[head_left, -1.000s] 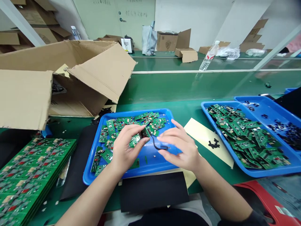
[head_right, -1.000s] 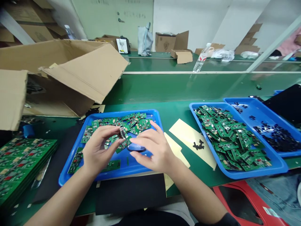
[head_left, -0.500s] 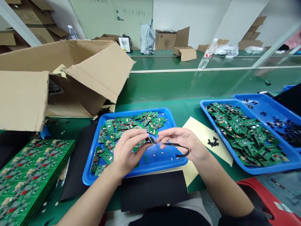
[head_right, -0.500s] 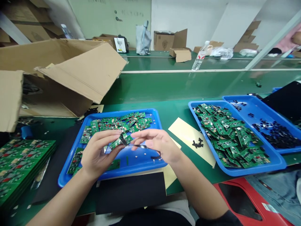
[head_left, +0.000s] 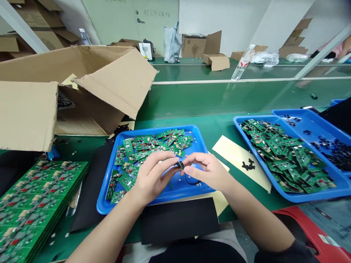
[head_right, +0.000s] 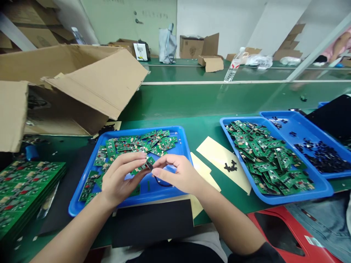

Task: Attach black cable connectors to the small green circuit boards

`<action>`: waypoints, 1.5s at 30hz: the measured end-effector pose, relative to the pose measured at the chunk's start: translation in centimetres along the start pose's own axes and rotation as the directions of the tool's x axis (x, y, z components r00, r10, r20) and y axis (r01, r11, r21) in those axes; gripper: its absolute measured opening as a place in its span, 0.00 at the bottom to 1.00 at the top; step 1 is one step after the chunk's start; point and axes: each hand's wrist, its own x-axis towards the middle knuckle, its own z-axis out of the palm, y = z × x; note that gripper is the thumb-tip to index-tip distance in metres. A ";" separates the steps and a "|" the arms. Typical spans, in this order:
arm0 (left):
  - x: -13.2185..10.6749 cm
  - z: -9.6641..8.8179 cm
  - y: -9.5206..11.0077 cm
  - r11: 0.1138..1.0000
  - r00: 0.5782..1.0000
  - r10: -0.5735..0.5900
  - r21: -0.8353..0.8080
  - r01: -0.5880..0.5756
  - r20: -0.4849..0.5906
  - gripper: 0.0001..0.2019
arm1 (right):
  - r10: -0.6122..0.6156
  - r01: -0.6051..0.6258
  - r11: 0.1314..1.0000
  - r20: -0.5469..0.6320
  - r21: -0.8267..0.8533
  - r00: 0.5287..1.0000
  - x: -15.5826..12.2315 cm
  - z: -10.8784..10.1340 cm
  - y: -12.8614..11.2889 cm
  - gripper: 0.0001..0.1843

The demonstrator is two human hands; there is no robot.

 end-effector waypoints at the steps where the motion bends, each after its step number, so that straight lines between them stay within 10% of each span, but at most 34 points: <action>1: 0.0 0.0 0.0 1.000 1.000 0.003 0.004 -0.003 -0.002 0.16 | 0.018 -0.018 0.999 -0.003 0.038 1.000 0.0 0.2 0.0 0.11; 14: 0.2 0.0 0.4 0.992 0.996 -0.086 -0.086 0.090 0.039 0.13 | 0.090 -0.085 0.951 -0.004 0.298 0.996 0.4 0.5 -0.4 0.06; 21: -0.1 0.4 0.8 0.960 0.969 -0.184 -0.180 0.213 0.163 0.17 | -0.125 0.115 0.989 -0.120 -0.091 0.985 0.1 0.7 0.0 0.03; 30: 0.1 0.4 1.1 0.985 0.981 -0.131 -0.092 0.145 0.145 0.14 | -0.484 0.397 0.772 -0.055 -0.496 0.873 0.6 1.0 0.6 0.07; 45: 0.1 0.5 0.9 0.984 0.977 -0.136 -0.094 0.153 0.164 0.07 | -0.549 0.456 0.592 0.082 -0.665 0.832 0.8 0.9 1.4 0.09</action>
